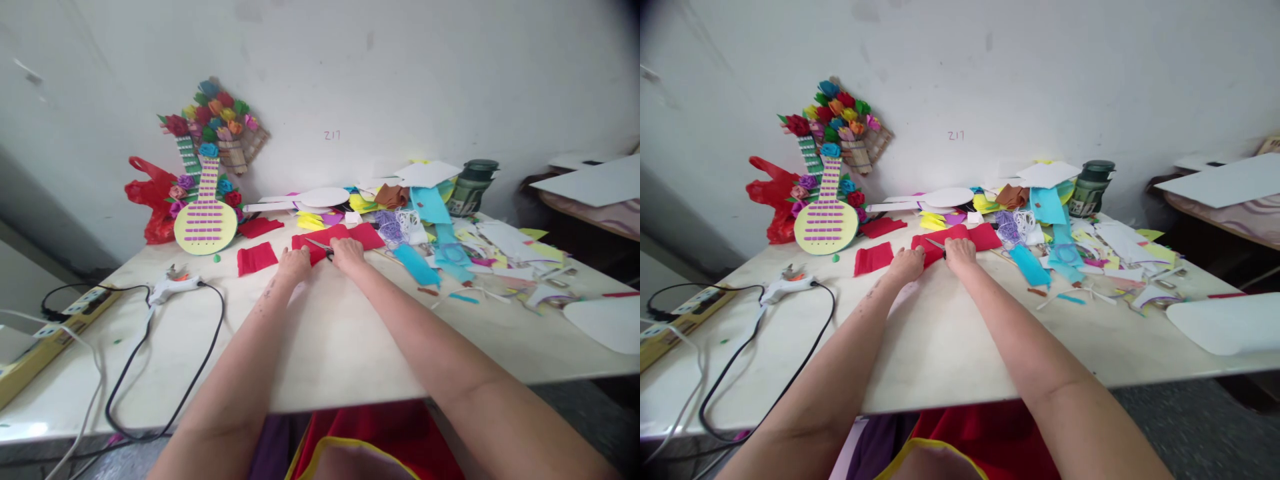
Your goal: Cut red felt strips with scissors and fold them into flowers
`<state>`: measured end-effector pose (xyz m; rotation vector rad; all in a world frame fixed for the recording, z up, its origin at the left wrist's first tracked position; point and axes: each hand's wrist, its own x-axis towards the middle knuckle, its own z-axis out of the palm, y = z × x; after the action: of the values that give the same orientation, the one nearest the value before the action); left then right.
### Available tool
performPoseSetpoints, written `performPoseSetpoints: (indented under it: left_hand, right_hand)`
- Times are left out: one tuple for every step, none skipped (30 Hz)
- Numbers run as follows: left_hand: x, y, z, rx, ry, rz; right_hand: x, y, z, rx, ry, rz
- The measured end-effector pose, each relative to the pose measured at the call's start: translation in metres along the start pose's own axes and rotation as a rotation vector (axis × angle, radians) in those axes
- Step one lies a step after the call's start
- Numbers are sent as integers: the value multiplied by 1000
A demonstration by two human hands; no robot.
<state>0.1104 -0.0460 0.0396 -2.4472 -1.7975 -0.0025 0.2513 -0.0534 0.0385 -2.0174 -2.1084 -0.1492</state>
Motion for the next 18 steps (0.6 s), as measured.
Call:
performPoseSetpoints:
  left_hand:
    - [0,0,0,1,1,1]
    - [0,1,0,3,6,2]
    - [0,1,0,4,13,3]
    - [-1,1,0,5,20,2]
    - [-1,1,-1,4,26,-2]
    - [-1,0,-1,3,30,-5]
    - [-2,0,-1,5,35,-9]
    - [-2,0,-2,8,39,-13]
    - [-3,0,-2,11,42,-18]
    - [-4,0,-3,13,45,-23]
    - [-5,0,-4,13,45,-29]
    - [-5,0,-5,10,43,-37]
    - [-6,1,-6,3,39,-46]
    - [-6,1,-7,-4,35,-54]
    - [-7,1,-7,-11,31,-63]
    - [-7,2,-8,-17,29,-72]
    - [-8,2,-9,-22,27,-82]
    - [-8,2,-10,-24,26,-94]
  right_hand:
    - [-1,0,0,-1,19,0]
    - [-2,1,1,-3,42,-1]
    - [-2,1,1,-5,67,-3]
    - [-3,1,2,-5,93,-6]
    - [-3,2,2,-4,121,-10]
    - [-3,2,1,-2,152,-13]
    - [-3,3,1,3,182,-12]
    - [-3,4,0,11,211,-6]
    - [-2,6,-1,22,235,9]
    - [-2,9,-2,34,256,36]
    - [-1,13,-2,47,273,73]
    - [0,17,-3,60,285,117]
    - [1,22,-3,71,294,166]
    - [1,27,-3,81,297,214]
    - [2,32,-3,90,298,260]
    - [3,37,-3,100,297,302]
    - [3,42,-3,111,291,341]
    - [4,46,-3,123,278,372]
